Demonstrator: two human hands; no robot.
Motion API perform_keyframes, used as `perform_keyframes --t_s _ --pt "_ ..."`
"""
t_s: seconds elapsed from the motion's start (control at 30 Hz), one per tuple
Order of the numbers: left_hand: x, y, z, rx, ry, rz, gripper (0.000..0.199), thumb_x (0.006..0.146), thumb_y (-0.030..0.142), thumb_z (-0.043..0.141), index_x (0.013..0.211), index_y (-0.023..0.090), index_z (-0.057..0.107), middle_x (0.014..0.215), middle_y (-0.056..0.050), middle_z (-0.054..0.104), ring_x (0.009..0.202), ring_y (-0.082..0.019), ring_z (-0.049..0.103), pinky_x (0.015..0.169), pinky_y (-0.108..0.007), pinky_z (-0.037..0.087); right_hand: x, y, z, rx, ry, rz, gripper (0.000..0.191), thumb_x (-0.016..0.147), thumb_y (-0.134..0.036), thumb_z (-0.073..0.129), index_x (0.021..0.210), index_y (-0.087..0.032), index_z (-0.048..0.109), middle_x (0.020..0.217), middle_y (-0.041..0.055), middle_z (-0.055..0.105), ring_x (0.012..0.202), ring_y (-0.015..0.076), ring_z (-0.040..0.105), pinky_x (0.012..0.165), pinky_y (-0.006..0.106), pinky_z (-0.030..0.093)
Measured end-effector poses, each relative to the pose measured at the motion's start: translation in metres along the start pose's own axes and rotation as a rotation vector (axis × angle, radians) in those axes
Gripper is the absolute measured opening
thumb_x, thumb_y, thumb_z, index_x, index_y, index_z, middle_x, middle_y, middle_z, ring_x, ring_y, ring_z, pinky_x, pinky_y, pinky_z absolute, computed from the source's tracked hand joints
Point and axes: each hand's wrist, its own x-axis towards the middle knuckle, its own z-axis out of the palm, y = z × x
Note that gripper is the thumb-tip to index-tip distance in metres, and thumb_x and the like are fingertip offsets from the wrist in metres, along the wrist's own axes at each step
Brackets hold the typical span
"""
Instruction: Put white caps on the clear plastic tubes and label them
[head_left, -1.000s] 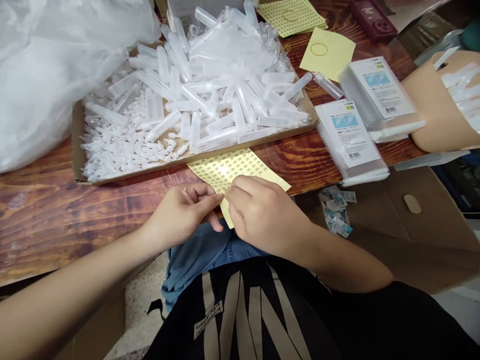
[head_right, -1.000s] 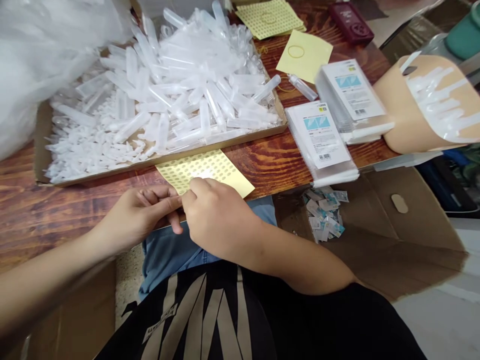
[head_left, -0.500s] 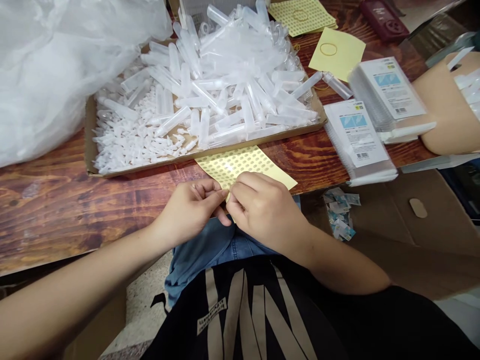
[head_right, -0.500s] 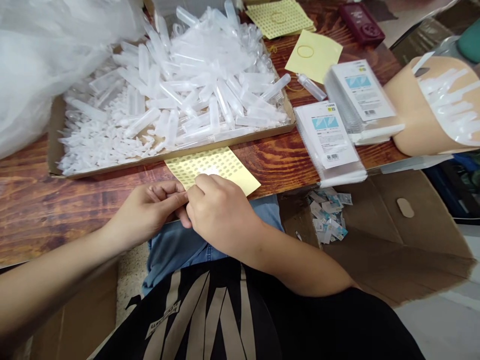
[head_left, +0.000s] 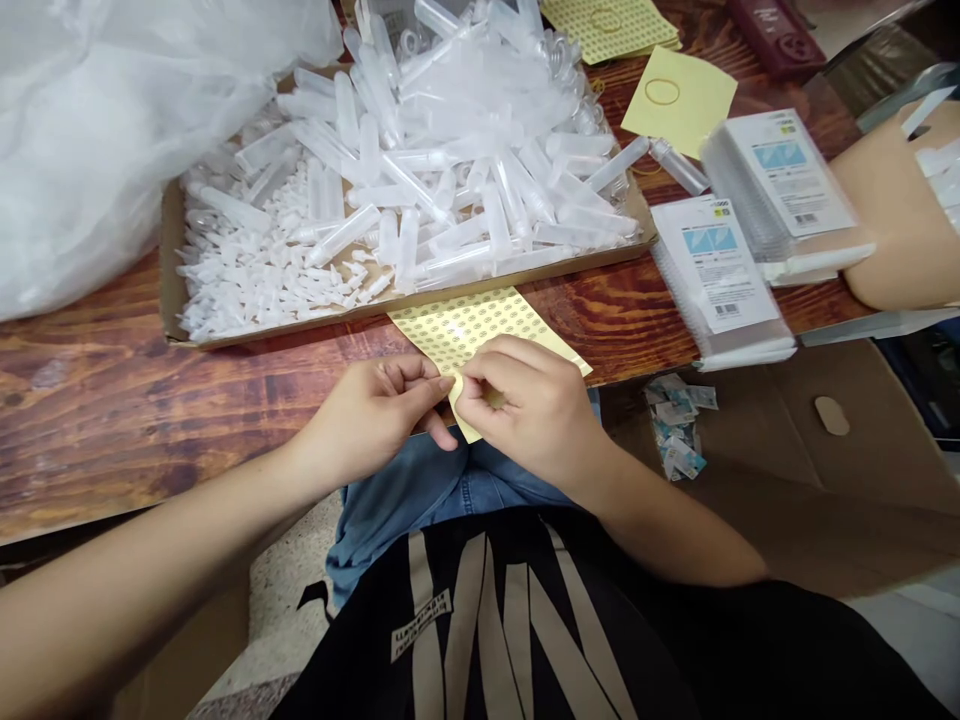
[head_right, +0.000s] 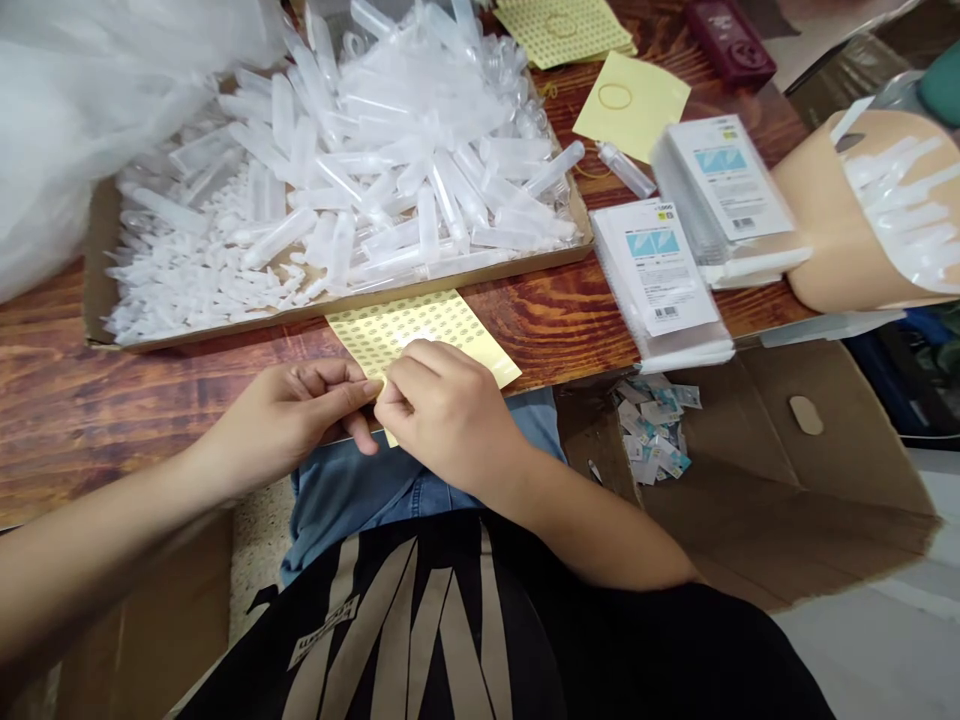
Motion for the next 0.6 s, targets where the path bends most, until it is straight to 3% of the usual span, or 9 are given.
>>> perform_keyframes --t_s 0.1,0.2,0.33,0.4,0.5,0.57,0.6 --pt "0.001 -0.001 0.000 0.004 -0.004 -0.006 0.027 0.085 0.042 0.072 0.076 0.017 0.065 0.062 -0.004 0.072 0.054 -0.015 0.068 0.042 -0.019 0.034 0.001 0.002 0.000 0.090 0.033 0.055 0.022 0.081 -0.003 0.053 0.066 -0.019 0.056 0.068 0.0006 0.062 0.066 0.0128 0.061 0.063 0.025 0.051" --pt "0.001 -0.003 -0.004 0.018 -0.007 -0.025 0.029 0.087 0.044 0.069 0.074 0.018 0.067 0.057 -0.003 0.070 0.055 -0.016 0.068 0.046 -0.020 0.041 0.000 0.005 -0.003 0.200 0.059 0.102 0.019 0.079 -0.003 0.054 0.070 -0.019 0.059 0.069 -0.0001 0.062 0.067 0.0120 0.061 0.064 0.025 0.052" --pt "-0.005 0.002 -0.027 0.216 -0.057 -0.072 0.042 0.078 0.060 0.074 0.078 0.018 0.075 0.065 -0.005 0.075 0.043 -0.014 0.060 0.042 -0.027 0.041 -0.005 0.016 -0.008 0.257 0.148 0.139 0.019 0.079 -0.003 0.056 0.074 -0.020 0.062 0.072 -0.0008 0.065 0.070 0.0120 0.063 0.065 0.025 0.053" --pt "-0.008 0.011 -0.044 0.430 0.168 0.067 0.050 0.077 0.067 0.072 0.083 0.019 0.078 0.064 -0.004 0.073 0.040 -0.013 0.054 0.042 -0.029 0.038 -0.007 0.021 -0.007 0.282 0.198 0.156 0.019 0.078 -0.002 0.058 0.076 -0.020 0.064 0.073 -0.0012 0.066 0.070 0.0122 0.064 0.064 0.025 0.053" --pt "0.004 0.031 -0.064 0.884 0.737 0.381 0.042 0.087 0.060 0.067 0.093 0.020 0.078 0.068 -0.002 0.068 0.069 -0.018 0.065 0.063 -0.035 0.044 -0.007 0.024 0.001 0.334 0.234 0.156 0.018 0.078 -0.003 0.061 0.078 -0.020 0.066 0.074 -0.0014 0.067 0.070 0.0124 0.065 0.064 0.025 0.054" --pt "0.024 0.046 -0.072 1.158 0.865 0.389 0.032 0.087 0.048 0.069 0.098 0.019 0.077 0.091 -0.006 0.072 0.094 -0.029 0.069 0.078 -0.045 0.049 -0.006 0.023 0.007 0.375 0.232 0.139 0.018 0.078 -0.004 0.060 0.078 -0.021 0.065 0.074 -0.0016 0.067 0.071 0.0125 0.065 0.066 0.026 0.055" --pt "0.035 0.053 -0.074 1.244 0.858 0.341 0.032 0.084 0.043 0.071 0.103 0.018 0.076 0.111 -0.010 0.071 0.104 -0.035 0.068 0.085 -0.051 0.051 -0.006 0.021 0.009 0.395 0.231 0.131 0.018 0.078 -0.003 0.060 0.078 -0.021 0.065 0.074 -0.0015 0.067 0.072 0.0125 0.066 0.067 0.027 0.055"
